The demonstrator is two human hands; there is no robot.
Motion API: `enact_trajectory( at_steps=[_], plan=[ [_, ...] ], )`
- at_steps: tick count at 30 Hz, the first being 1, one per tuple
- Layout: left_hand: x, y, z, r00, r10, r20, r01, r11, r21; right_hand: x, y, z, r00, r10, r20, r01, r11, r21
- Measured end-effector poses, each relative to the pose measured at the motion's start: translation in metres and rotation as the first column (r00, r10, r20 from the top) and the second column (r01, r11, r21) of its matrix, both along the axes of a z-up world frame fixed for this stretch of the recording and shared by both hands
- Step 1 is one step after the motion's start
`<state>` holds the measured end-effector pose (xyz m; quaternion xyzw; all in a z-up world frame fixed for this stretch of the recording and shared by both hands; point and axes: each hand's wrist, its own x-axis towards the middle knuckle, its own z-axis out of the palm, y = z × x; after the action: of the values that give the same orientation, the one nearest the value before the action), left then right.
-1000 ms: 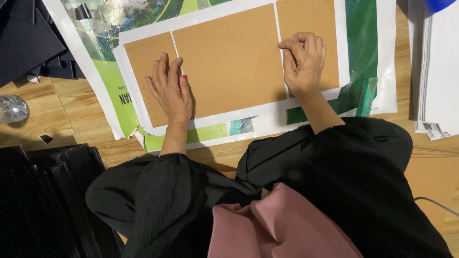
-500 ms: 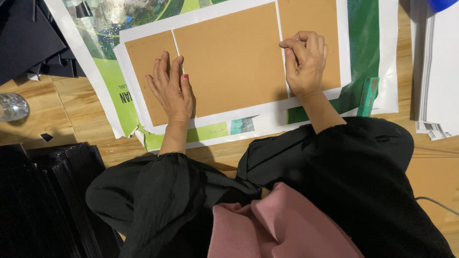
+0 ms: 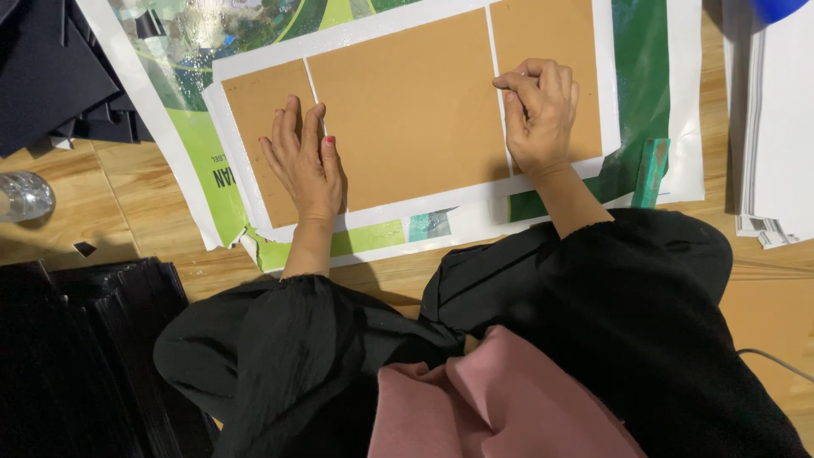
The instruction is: Applying glue to a sheet with a roller and attaching cardboard panels to assemble a folder.
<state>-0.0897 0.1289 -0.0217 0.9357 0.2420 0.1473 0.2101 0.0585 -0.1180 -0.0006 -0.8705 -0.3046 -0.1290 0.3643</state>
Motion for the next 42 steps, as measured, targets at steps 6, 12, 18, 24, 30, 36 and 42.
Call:
enact_trajectory(
  at_steps=[6, 12, 18, 24, 30, 36, 42],
  plan=[
    [0.002, -0.002, 0.006, 1.000, -0.017, -0.001, 0.016, 1.000, -0.007, 0.002, -0.001, 0.001, 1.000, 0.012, 0.011, -0.012, 1.000, -0.014],
    [0.003, -0.005, 0.009, 1.000, -0.012, -0.016, 0.012, 1.000, 0.003, 0.005, -0.005, -0.009, 1.000, 0.012, -0.015, -0.012, 1.000, 0.021],
    [0.009, -0.010, 0.022, 0.993, 0.042, 0.106, -0.022, 0.981, -0.191, 0.014, -0.027, 0.009, 0.911, 0.165, -0.377, -0.024, 0.936, 0.351],
    [0.043, -0.069, 0.052, 0.974, -0.208, 0.093, 0.206, 0.978, 0.028, 0.023, -0.086, 0.037, 0.844, -0.181, -0.504, 0.254, 0.964, 0.078],
    [0.079, -0.133, 0.033, 0.887, -0.462, -0.004, 0.455, 0.874, -0.172, 0.025, -0.103, 0.005, 0.815, -0.276, -0.509, 0.325, 0.946, 0.009],
    [0.087, -0.141, 0.018, 0.872, -0.468, -0.142, 0.464, 0.884, -0.061, 0.033, -0.088, 0.018, 0.691, -0.428, -0.583, 0.317, 0.904, -0.287],
    [0.088, -0.146, 0.025, 0.897, -0.426, -0.118, 0.432, 0.901, 0.031, 0.038, -0.080, 0.009, 0.654, -0.488, -0.578, 0.346, 0.873, -0.345]
  ],
)
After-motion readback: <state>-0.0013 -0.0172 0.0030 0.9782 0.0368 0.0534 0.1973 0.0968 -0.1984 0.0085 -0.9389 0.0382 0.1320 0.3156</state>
